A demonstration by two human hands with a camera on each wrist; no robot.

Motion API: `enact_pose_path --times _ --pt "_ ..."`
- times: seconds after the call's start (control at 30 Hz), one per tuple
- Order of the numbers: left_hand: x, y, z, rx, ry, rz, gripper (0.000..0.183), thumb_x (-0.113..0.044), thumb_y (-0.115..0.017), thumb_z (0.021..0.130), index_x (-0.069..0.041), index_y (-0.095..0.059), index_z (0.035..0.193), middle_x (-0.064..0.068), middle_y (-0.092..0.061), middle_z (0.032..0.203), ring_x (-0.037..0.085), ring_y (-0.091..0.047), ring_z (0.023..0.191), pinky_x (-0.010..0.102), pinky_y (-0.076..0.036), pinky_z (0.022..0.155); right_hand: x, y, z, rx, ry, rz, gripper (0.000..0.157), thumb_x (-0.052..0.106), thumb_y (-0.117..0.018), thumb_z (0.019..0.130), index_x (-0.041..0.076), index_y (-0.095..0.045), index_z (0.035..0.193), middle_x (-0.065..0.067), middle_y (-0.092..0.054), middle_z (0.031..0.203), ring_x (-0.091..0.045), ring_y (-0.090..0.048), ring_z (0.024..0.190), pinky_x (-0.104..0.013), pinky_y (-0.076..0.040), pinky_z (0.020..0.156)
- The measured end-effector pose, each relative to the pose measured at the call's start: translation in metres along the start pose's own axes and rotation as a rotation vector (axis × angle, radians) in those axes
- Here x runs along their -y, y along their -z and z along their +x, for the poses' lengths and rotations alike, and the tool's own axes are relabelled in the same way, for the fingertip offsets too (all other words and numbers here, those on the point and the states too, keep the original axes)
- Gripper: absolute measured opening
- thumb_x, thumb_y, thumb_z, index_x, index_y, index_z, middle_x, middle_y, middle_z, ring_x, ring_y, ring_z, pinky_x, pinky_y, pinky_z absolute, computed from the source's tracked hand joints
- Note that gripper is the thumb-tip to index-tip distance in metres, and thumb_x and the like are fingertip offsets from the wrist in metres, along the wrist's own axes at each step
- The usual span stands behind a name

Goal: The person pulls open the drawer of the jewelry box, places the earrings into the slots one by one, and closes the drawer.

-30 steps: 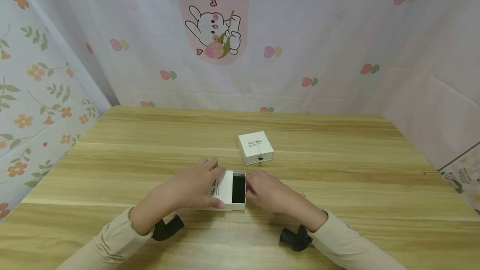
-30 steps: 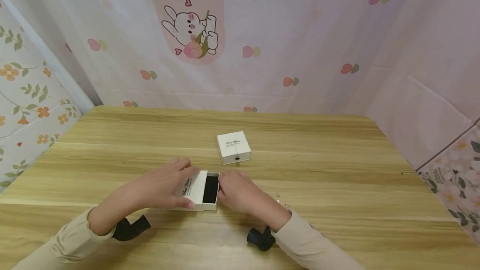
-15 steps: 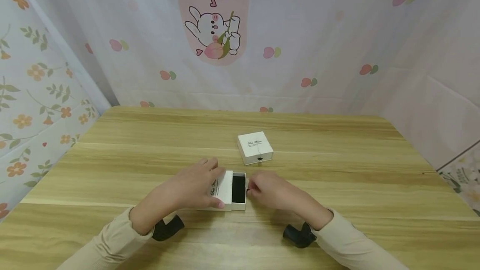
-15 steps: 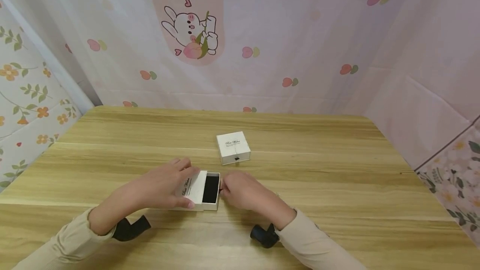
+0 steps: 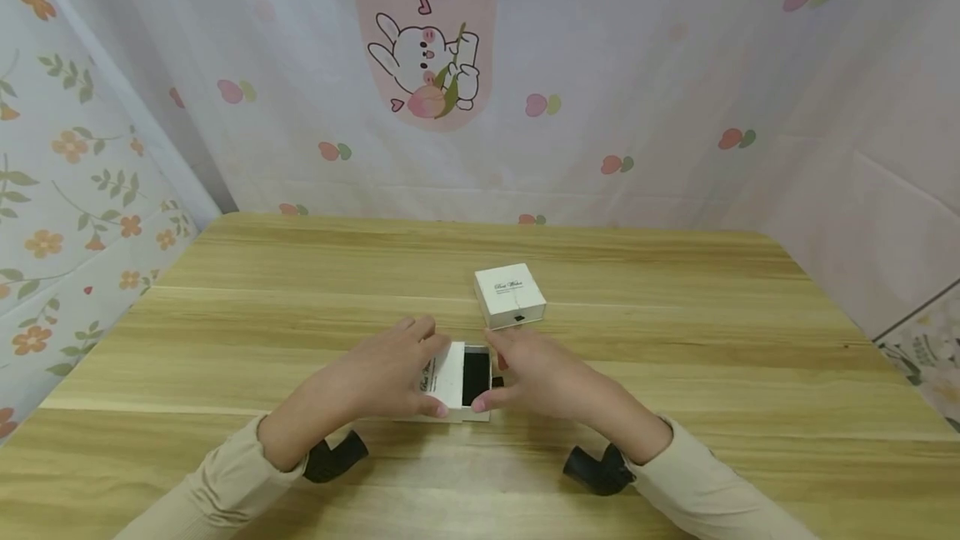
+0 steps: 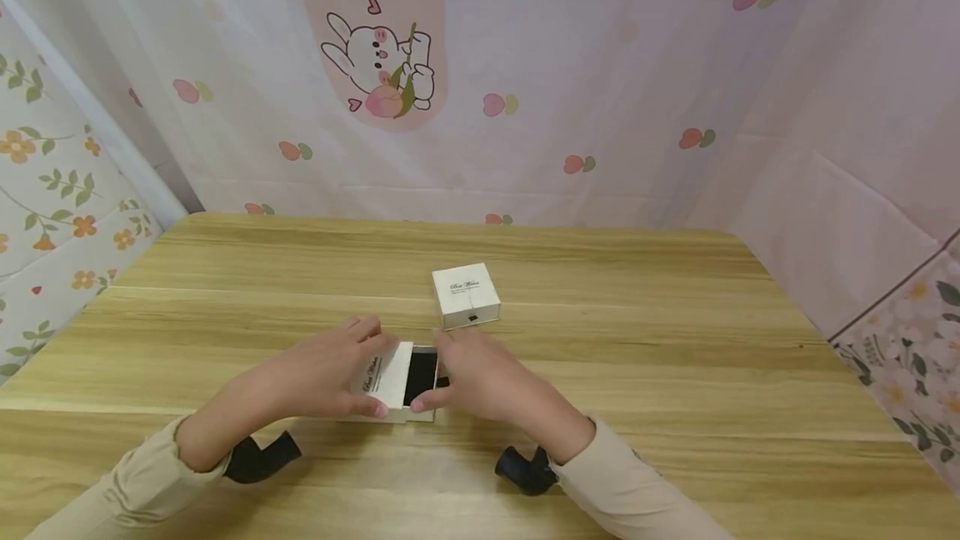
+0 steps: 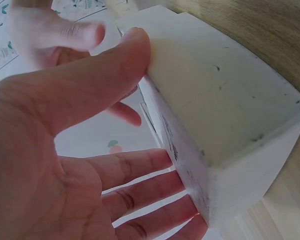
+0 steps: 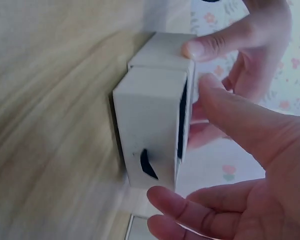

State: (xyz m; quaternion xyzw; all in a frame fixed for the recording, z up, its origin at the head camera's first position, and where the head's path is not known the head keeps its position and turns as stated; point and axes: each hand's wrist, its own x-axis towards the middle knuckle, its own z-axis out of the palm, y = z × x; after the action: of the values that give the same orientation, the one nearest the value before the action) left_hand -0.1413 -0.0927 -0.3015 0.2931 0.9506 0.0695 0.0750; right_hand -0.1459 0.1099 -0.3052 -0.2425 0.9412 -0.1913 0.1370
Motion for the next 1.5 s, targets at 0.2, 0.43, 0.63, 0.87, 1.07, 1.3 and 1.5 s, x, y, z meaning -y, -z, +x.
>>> enact_pose_path --times 0.2,0.43,0.63,0.87,1.07,1.3,1.5 --pt "0.0 0.0 0.0 -0.013 -0.011 -0.004 0.073 -0.045 -0.078 0.068 -0.005 -0.055 0.125 0.002 -0.048 0.104 0.015 -0.041 0.087 0.029 -0.041 0.07 0.006 -0.005 -0.001 0.001 -0.006 -0.09 0.095 0.052 -0.074 0.07 -0.002 -0.037 0.14 -0.018 -0.044 0.14 -0.033 -0.038 0.131 -0.048 -0.028 0.108" --pt "0.001 -0.001 0.0 -0.027 -0.024 -0.002 0.072 -0.045 -0.079 0.069 -0.005 -0.055 0.124 0.002 -0.048 0.103 0.015 -0.041 0.087 0.029 -0.04 0.069 0.008 -0.01 0.001 -0.003 -0.012 -0.09 0.097 0.049 -0.075 0.07 -0.003 -0.035 0.141 -0.019 -0.039 0.144 -0.035 -0.033 0.134 -0.05 -0.023 0.11" --pt "0.001 -0.001 -0.001 -0.034 -0.031 -0.003 0.071 -0.045 -0.078 0.069 -0.005 -0.055 0.123 0.002 -0.048 0.102 0.015 -0.041 0.086 0.028 -0.04 0.069 0.009 -0.011 0.002 -0.009 0.016 -0.092 0.094 0.046 -0.077 0.069 -0.007 -0.039 0.137 -0.02 -0.044 0.138 -0.034 -0.039 0.13 -0.049 -0.026 0.108" --pt "0.002 -0.001 -0.001 -0.036 -0.032 -0.004 0.071 -0.044 -0.079 0.069 -0.004 -0.055 0.124 0.002 -0.048 0.102 0.015 -0.041 0.088 0.028 -0.04 0.069 0.008 -0.012 0.003 -0.021 0.017 -0.094 0.088 0.045 -0.079 0.068 -0.006 -0.046 0.131 -0.018 -0.053 0.128 -0.033 -0.046 0.121 -0.047 -0.033 0.103" --pt "0.001 -0.001 -0.001 -0.031 -0.033 0.007 0.072 -0.045 -0.078 0.069 -0.004 -0.055 0.124 0.003 -0.048 0.103 0.015 -0.041 0.088 0.029 -0.041 0.07 0.008 -0.012 0.003 -0.028 0.008 -0.085 0.086 0.045 -0.079 0.067 -0.003 -0.047 0.13 -0.016 -0.054 0.127 -0.032 -0.046 0.12 -0.046 -0.034 0.103" --pt "0.001 0.0 -0.001 -0.026 -0.028 0.0 0.073 -0.045 -0.078 0.069 -0.004 -0.055 0.124 0.003 -0.049 0.105 0.016 -0.042 0.088 0.029 -0.041 0.071 0.007 -0.013 0.003 -0.025 0.003 -0.095 0.088 0.048 -0.078 0.068 -0.002 -0.044 0.133 -0.017 -0.052 0.13 -0.033 -0.044 0.124 -0.047 -0.033 0.105" --pt "0.002 0.0 -0.001 -0.027 -0.031 -0.008 0.072 -0.044 -0.078 0.069 -0.004 -0.055 0.124 0.003 -0.049 0.105 0.016 -0.042 0.089 0.029 -0.041 0.071 0.005 -0.012 0.002 -0.041 0.031 -0.107 0.086 0.047 -0.078 0.068 -0.004 -0.046 0.13 -0.017 -0.055 0.126 -0.031 -0.047 0.12 -0.046 -0.032 0.105"
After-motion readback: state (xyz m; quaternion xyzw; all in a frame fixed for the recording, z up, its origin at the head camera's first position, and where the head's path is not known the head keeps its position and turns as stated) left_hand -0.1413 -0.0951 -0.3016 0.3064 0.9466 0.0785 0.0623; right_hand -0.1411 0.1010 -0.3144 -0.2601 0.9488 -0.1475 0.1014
